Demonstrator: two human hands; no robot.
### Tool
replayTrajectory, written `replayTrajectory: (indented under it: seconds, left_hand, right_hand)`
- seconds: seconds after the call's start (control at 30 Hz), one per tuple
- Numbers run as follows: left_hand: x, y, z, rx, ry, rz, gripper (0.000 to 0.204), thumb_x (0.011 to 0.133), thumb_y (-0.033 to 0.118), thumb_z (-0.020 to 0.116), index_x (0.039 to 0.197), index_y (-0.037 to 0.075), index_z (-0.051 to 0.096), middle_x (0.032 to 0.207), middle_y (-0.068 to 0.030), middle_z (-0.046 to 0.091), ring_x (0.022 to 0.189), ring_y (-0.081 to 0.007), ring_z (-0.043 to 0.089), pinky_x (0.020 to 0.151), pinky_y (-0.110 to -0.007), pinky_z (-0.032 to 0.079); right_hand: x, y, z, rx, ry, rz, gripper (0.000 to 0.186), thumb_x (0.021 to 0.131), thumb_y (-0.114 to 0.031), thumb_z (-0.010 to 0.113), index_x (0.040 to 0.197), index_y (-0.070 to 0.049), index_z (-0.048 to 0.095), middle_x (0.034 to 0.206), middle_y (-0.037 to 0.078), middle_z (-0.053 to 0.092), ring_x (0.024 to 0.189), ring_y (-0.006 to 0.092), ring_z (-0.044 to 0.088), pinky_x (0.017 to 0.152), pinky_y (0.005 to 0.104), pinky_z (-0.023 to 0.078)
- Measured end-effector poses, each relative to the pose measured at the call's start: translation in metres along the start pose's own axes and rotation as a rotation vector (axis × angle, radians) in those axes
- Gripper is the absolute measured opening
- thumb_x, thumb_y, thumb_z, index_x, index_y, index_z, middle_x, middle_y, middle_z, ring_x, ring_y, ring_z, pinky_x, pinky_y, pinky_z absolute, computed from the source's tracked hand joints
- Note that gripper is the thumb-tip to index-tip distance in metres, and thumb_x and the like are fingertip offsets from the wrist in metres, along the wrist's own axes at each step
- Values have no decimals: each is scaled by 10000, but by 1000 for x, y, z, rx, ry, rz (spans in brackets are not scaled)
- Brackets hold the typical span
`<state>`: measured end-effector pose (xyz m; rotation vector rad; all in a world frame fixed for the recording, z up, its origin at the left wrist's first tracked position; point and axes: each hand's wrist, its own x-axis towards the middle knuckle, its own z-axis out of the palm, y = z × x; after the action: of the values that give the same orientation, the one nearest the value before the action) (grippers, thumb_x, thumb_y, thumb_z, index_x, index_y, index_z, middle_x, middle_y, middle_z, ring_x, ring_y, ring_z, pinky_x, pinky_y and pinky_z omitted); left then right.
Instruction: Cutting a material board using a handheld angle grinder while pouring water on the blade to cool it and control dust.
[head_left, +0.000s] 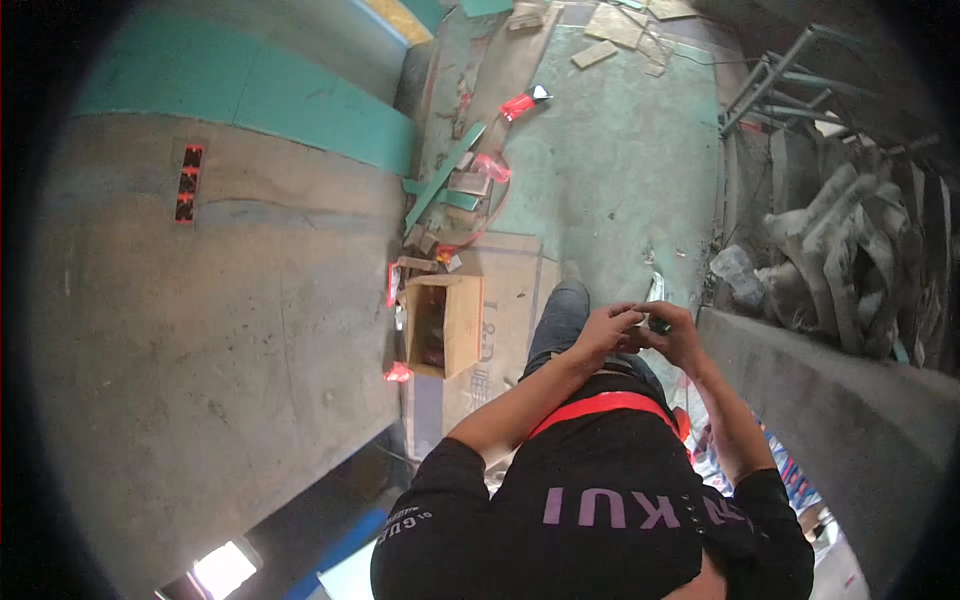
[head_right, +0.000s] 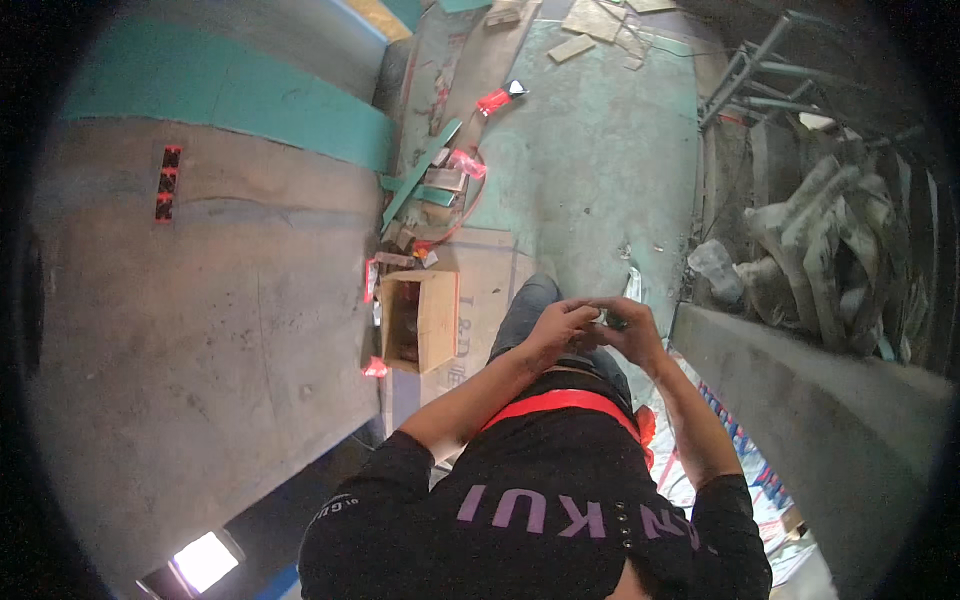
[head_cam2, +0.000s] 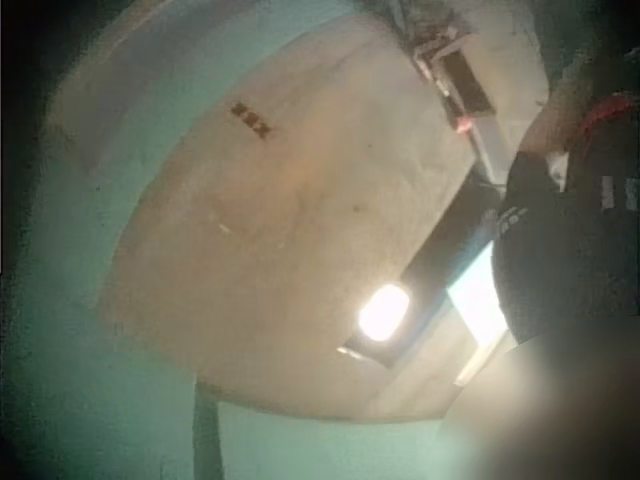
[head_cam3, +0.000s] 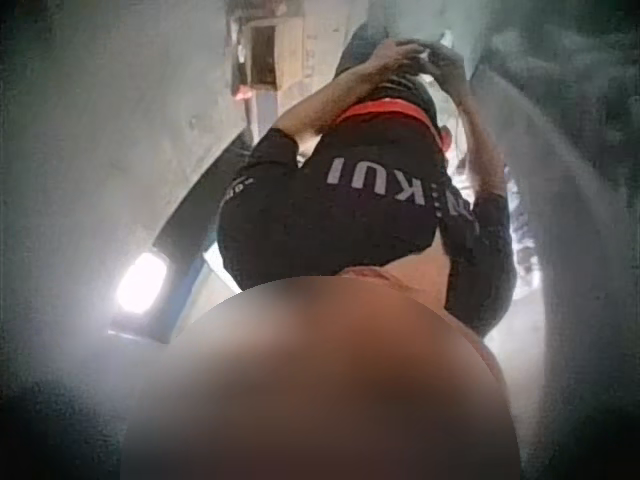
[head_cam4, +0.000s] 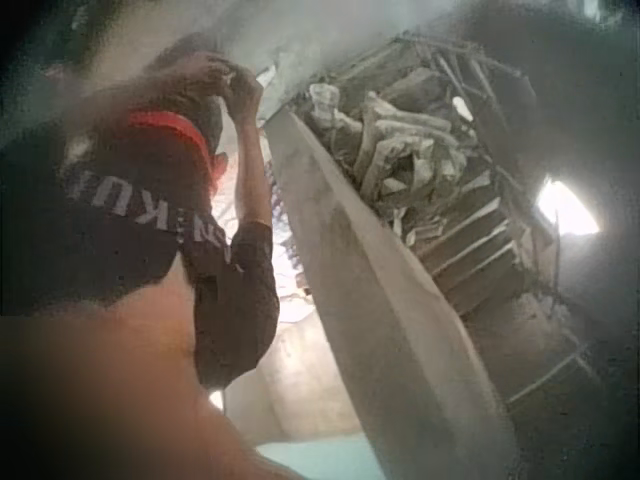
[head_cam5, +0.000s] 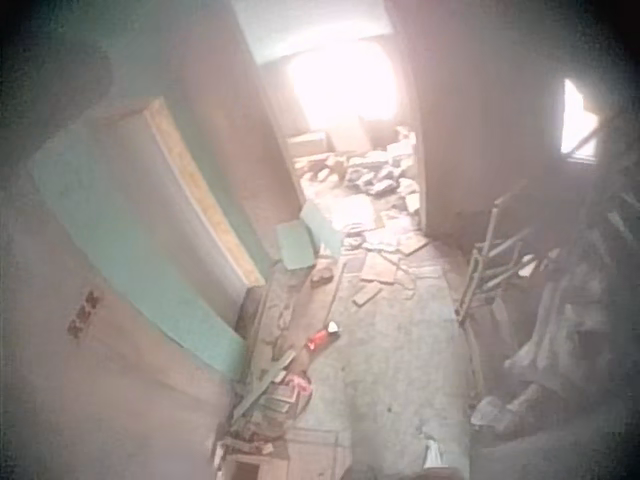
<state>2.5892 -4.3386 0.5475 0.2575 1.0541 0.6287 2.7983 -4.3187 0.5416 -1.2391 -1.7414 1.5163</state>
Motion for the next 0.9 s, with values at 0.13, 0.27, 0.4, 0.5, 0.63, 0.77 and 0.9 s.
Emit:
replayTrajectory:
  seconds: [0.13, 0.27, 0.4, 0.5, 0.63, 0.77, 0.9]
  left_hand:
    - [52, 25, -6, -67, 12, 75, 411, 1017, 286, 741, 1376, 87, 704, 942, -58, 766, 783, -189, 767, 666, -313, 611]
    - [109, 85, -10, -120, 102, 6, 472, 1039, 388, 749, 1393, 81, 690, 961, -126, 802, 785, -220, 796, 662, -319, 608]
    - [169, 158, -27, -93, 120, 18, 515, 1059, 397, 728, 1453, 72, 660, 1021, -153, 803, 821, -233, 806, 719, -343, 626]
    - [216, 207, -44, -167, 188, 18, 378, 1082, 341, 671, 1381, 112, 698, 953, -129, 777, 723, -208, 762, 646, -349, 603]
    - [267, 293, -53, -232, 100, -21, 325, 1092, 301, 608, 1349, 127, 705, 943, -121, 767, 755, -204, 756, 663, -346, 596]
    - [318, 391, -58, -225, 228, 51, 327, 1095, 299, 559, 1365, 175, 697, 973, -118, 766, 811, -218, 751, 720, -370, 594]
    - [391, 476, -69, -206, 291, 71, 319, 1089, 320, 591, 1363, 195, 696, 986, -112, 759, 794, -224, 739, 723, -381, 589]
  right_hand:
    - [63, -13, -34, -97, -107, -34, 440, 867, -39, 850, 1299, -59, 769, 937, 64, 743, 793, 121, 644, 754, 310, 541]
    - [122, 3, -62, -96, 55, 15, 386, 961, -101, 789, 1339, -45, 735, 874, 5, 672, 755, 92, 607, 673, 299, 518]
    - [191, 33, -103, 139, 229, 306, 337, 1057, -160, 666, 1360, -18, 708, 969, 31, 712, 790, 120, 646, 685, 295, 561]
    - [250, 69, -145, 150, 320, 482, 328, 1057, -171, 669, 1342, -15, 713, 944, 37, 725, 749, 108, 628, 716, 285, 572]
    - [334, 42, -200, 109, 381, 475, 348, 1044, -198, 694, 1310, 24, 707, 1039, 100, 791, 783, 162, 740, 742, 318, 625]
    - [417, 37, -244, 165, 423, 495, 329, 1035, -168, 711, 1287, 43, 704, 1039, 113, 805, 812, 189, 772, 704, 359, 638]
    - [487, 74, -288, 188, 390, 601, 324, 1022, -131, 692, 1292, 46, 709, 1053, 129, 794, 798, 212, 767, 719, 379, 649]
